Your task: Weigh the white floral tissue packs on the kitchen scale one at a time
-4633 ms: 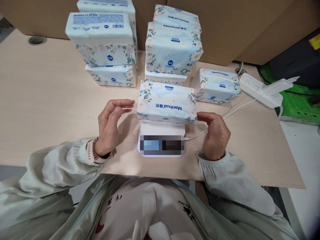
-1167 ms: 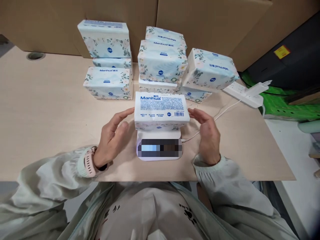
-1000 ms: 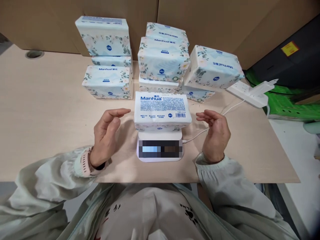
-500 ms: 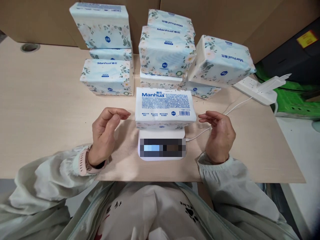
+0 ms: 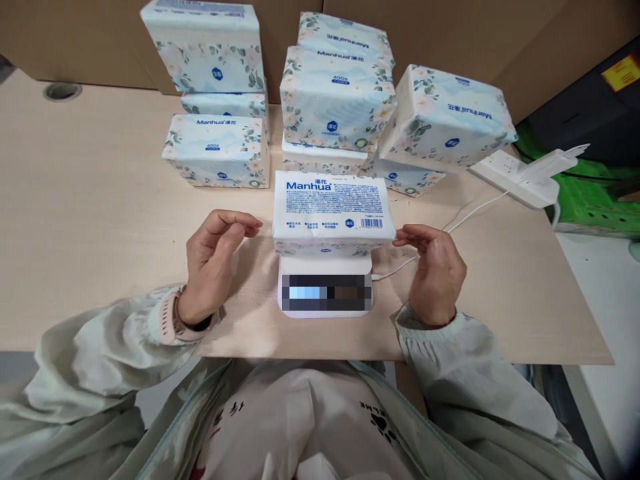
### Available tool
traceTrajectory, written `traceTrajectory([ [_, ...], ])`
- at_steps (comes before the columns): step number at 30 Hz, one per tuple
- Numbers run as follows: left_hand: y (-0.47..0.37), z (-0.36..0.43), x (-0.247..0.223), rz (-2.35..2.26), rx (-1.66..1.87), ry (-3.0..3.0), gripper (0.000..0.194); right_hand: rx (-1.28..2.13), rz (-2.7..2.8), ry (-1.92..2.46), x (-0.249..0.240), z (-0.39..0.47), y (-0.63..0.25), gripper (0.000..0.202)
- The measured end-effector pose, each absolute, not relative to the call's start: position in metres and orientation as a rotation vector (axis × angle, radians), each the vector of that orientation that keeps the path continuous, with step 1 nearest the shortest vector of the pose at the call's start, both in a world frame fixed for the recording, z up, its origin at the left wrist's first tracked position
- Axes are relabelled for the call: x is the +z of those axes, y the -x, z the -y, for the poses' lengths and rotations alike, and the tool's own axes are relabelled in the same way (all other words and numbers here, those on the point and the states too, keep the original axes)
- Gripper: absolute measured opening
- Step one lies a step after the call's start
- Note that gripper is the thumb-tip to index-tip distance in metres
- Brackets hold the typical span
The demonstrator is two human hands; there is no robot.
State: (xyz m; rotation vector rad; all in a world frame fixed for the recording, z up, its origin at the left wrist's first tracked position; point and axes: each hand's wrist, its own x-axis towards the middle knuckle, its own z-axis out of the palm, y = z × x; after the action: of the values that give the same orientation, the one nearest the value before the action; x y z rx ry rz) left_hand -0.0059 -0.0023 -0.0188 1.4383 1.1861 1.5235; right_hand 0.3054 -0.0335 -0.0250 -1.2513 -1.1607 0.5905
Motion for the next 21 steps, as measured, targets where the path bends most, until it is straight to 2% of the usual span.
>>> traceTrajectory([
  [11, 0.009, 0.0, -0.017, -1.207, 1.497, -1.476, 0.019, 0.522, 1.351, 1.293, -0.021, 0.034, -0.307, 0.034],
  [13, 0.006, -0.002, -0.011, -1.139, 1.461, -1.502, 0.024, 0.564, 1.478, 1.296, -0.019, 0.03, -0.306, 0.043],
  [17, -0.014, -0.006, 0.013, -1.002, 1.283, -1.581, 0.034, 0.614, 1.62, 1.22, -0.02, 0.022, -0.306, 0.074],
  [19, -0.032, -0.01, 0.027, -0.938, 1.178, -1.598, 0.038, 0.524, 1.54, 1.199, -0.02, 0.021, -0.313, 0.079],
  [21, -0.054, -0.018, 0.038, -0.831, 1.077, -1.626, 0.037, 0.384, 1.401, 1.225, -0.021, 0.022, -0.326, 0.076],
])
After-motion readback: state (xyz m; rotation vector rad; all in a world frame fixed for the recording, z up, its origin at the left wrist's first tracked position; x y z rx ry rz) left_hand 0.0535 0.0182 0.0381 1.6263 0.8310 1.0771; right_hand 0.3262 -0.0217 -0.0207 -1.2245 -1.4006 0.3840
